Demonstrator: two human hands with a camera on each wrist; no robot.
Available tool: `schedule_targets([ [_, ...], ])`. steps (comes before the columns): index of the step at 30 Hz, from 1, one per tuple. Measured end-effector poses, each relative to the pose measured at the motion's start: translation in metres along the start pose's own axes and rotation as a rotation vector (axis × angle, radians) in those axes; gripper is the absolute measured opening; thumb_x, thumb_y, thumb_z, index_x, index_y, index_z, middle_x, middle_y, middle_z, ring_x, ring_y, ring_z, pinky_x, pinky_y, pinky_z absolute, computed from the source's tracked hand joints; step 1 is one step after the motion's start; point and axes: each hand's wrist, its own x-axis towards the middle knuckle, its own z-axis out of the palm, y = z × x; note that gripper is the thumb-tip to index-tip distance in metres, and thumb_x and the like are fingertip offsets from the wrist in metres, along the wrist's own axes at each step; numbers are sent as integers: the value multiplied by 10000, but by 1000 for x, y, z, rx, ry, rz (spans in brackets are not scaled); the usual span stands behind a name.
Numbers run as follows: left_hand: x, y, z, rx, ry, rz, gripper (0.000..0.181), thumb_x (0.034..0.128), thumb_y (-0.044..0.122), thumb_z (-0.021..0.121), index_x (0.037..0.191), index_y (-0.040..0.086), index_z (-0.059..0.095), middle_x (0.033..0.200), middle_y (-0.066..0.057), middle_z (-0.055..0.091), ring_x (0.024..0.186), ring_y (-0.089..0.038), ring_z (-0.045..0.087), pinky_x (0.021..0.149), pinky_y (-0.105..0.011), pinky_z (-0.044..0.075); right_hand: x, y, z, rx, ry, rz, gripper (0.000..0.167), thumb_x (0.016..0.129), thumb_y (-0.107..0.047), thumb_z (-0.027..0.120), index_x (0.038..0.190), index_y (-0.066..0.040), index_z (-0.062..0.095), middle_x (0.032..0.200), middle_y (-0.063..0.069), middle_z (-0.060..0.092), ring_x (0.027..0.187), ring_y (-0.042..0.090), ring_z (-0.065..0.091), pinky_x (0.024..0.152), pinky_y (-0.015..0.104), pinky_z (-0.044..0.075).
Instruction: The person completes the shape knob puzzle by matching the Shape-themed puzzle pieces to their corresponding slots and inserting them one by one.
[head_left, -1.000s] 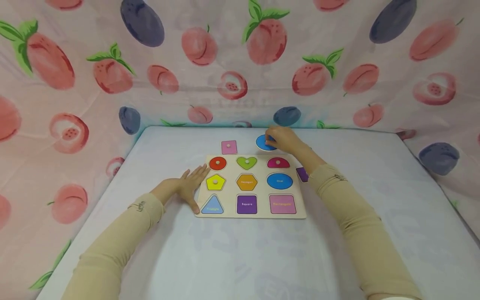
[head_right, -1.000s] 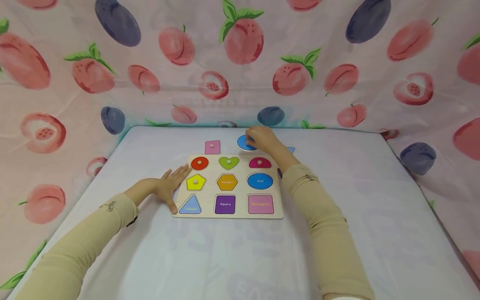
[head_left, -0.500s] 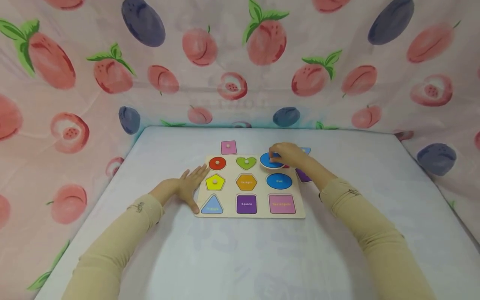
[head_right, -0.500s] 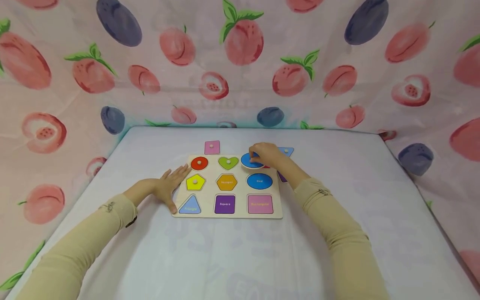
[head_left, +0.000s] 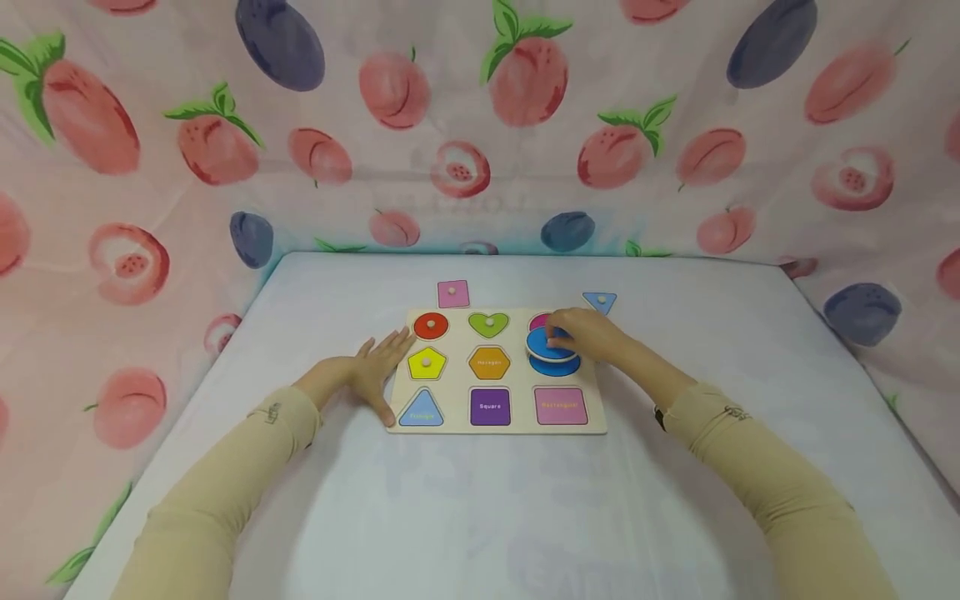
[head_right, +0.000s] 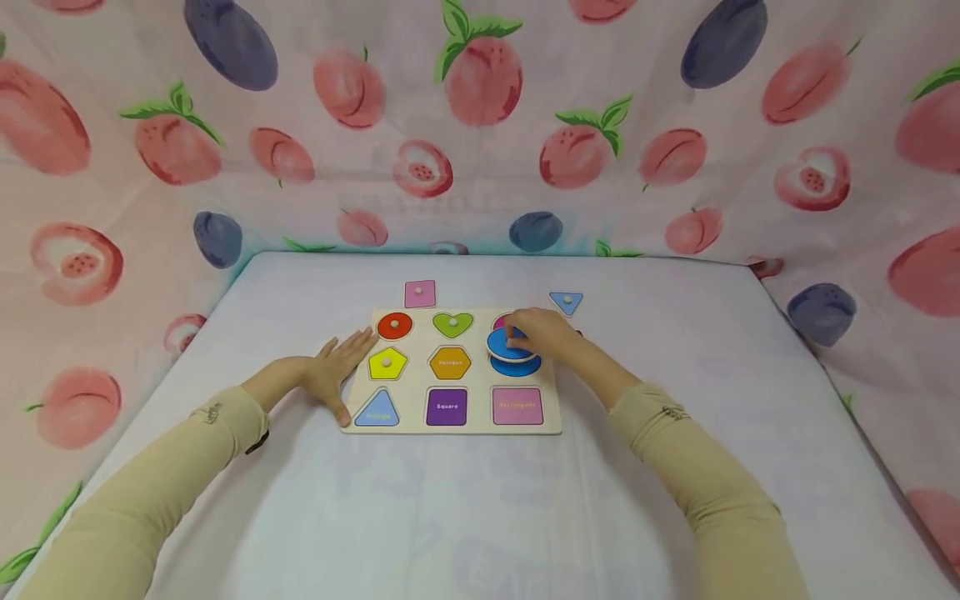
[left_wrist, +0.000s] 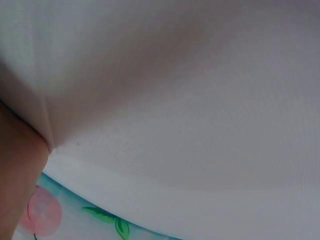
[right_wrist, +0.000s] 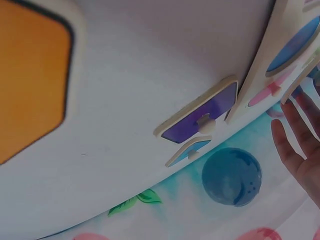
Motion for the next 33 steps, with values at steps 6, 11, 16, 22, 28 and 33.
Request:
schedule_targets([
  [6, -5, 6, 4, -28, 10, 10, 1412, 579, 553, 822, 1490, 30, -122, 1566, -176, -185, 1446, -376, -141, 1133, -604, -107, -11, -4, 8, -37, -6, -3, 105, 850, -166, 695, 900, -85, 650, 876, 49, 679, 867, 219, 618, 854, 368, 548],
  [11, -9, 11, 0, -16, 9, -3, 1382, 608, 510, 825, 1487, 18, -120, 1565, -187, -178, 1446, -383, -131, 1137, -605, -91, -12, -5, 5, -27, 11, -13, 104, 845, -150, 699, 900, -76, 652, 886, 59, 686, 872, 231, 620, 848, 373, 546],
  [16, -7, 9, -2, -18, 15, 5, 1391, 597, 528, 823, 1490, 25, -116, 1565, -185, -179, 1445, -384, -135, 1136, -607, -89, -12, -4, 5, -14, 15, -11, 122, 848, -144, 695, 926, -60, 655, 924, 76, 694, 898, 235, 630, 863, 372, 544],
  [22, -2, 4, -2, 2, 2, 1, 1410, 590, 580, 805, 1492, 76, -153, 1564, -135, -226, 1448, -332, -183, 1140, -580, -126, -12, -4, 6, -22, 19, -8, 120, 847, -145, 696, 915, -58, 651, 942, 91, 693, 914, 253, 635, 878, 384, 539],
  [28, -4, 7, -4, -20, 4, -5, 1405, 586, 548, 823, 1493, 40, -122, 1565, -165, -198, 1447, -364, -154, 1138, -594, -107, -16, 4, -1, -20, 8, 32, 116, 866, -147, 674, 928, -52, 653, 954, 97, 687, 912, 257, 628, 863, 404, 540],
  [33, -7, 5, -1, -26, 11, 8, 1429, 567, 581, 816, 1491, 44, -133, 1565, -156, -207, 1447, -355, -165, 1142, -581, -116, -35, 34, -10, -36, 1, 122, 115, 868, -144, 670, 890, -37, 631, 890, 117, 674, 788, 250, 589, 792, 437, 538],
])
